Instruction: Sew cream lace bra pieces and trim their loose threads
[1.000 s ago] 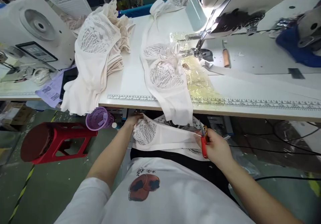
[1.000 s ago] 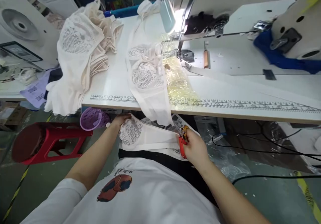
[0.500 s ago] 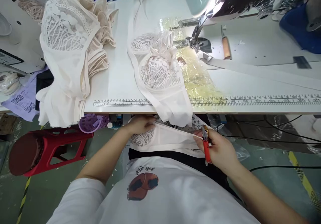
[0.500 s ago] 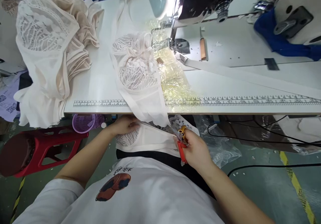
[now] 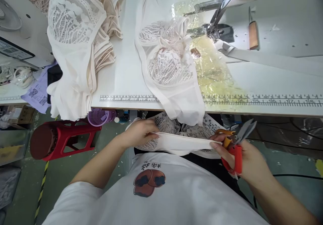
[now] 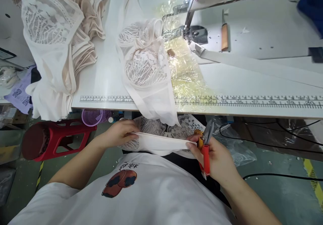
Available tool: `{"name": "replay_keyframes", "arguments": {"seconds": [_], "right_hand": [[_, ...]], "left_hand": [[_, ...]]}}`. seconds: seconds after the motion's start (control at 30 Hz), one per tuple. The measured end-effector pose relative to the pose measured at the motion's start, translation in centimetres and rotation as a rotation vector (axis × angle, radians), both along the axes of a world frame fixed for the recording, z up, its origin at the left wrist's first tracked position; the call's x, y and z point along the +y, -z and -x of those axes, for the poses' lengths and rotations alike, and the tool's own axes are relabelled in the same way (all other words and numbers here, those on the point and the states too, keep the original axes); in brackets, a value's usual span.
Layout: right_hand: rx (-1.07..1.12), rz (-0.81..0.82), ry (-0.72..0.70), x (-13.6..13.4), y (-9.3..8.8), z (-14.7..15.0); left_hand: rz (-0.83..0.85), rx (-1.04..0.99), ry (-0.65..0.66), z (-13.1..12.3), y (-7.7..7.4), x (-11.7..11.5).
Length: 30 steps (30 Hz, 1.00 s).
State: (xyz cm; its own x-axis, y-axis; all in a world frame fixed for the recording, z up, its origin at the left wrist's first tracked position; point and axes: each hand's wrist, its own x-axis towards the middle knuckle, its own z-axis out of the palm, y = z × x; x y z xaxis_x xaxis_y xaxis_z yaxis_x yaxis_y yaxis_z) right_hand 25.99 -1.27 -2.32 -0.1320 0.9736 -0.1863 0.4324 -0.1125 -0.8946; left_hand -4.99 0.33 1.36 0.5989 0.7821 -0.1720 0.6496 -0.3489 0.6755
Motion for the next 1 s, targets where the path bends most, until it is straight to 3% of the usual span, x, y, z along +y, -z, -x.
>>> {"name": "replay_keyframes", "arguments": {"seconds": [0.2,0.47,0.67,0.87,1.0], "right_hand": [[-0.044,0.011,0.013,-0.7,0.3,-0.3],[0.199,-0.053,0.026,-1.0,-0.8,1.0],[0.236,-0.057,0.009,-0.9,-0.6,0.9],[0.287,-0.043,-0.046,-1.1,-0.9,0.8],[0.258,-0.030,-0.075,-1.2,-2.0,1.1]], "left_hand": [[-0.028,0.021,-0.024,-0.3,-1.3,-1.1],[-0.054,0.061,0.031,-0.3,-2.8,-1.5],[0.071,0.045,0.049,-0.2,-3.0,-1.3],[0.177,0.062,0.080,-0.1,-4.3,-1.2],[0.210,0.254,0.119,-0.5,-4.7,0.0]]}}
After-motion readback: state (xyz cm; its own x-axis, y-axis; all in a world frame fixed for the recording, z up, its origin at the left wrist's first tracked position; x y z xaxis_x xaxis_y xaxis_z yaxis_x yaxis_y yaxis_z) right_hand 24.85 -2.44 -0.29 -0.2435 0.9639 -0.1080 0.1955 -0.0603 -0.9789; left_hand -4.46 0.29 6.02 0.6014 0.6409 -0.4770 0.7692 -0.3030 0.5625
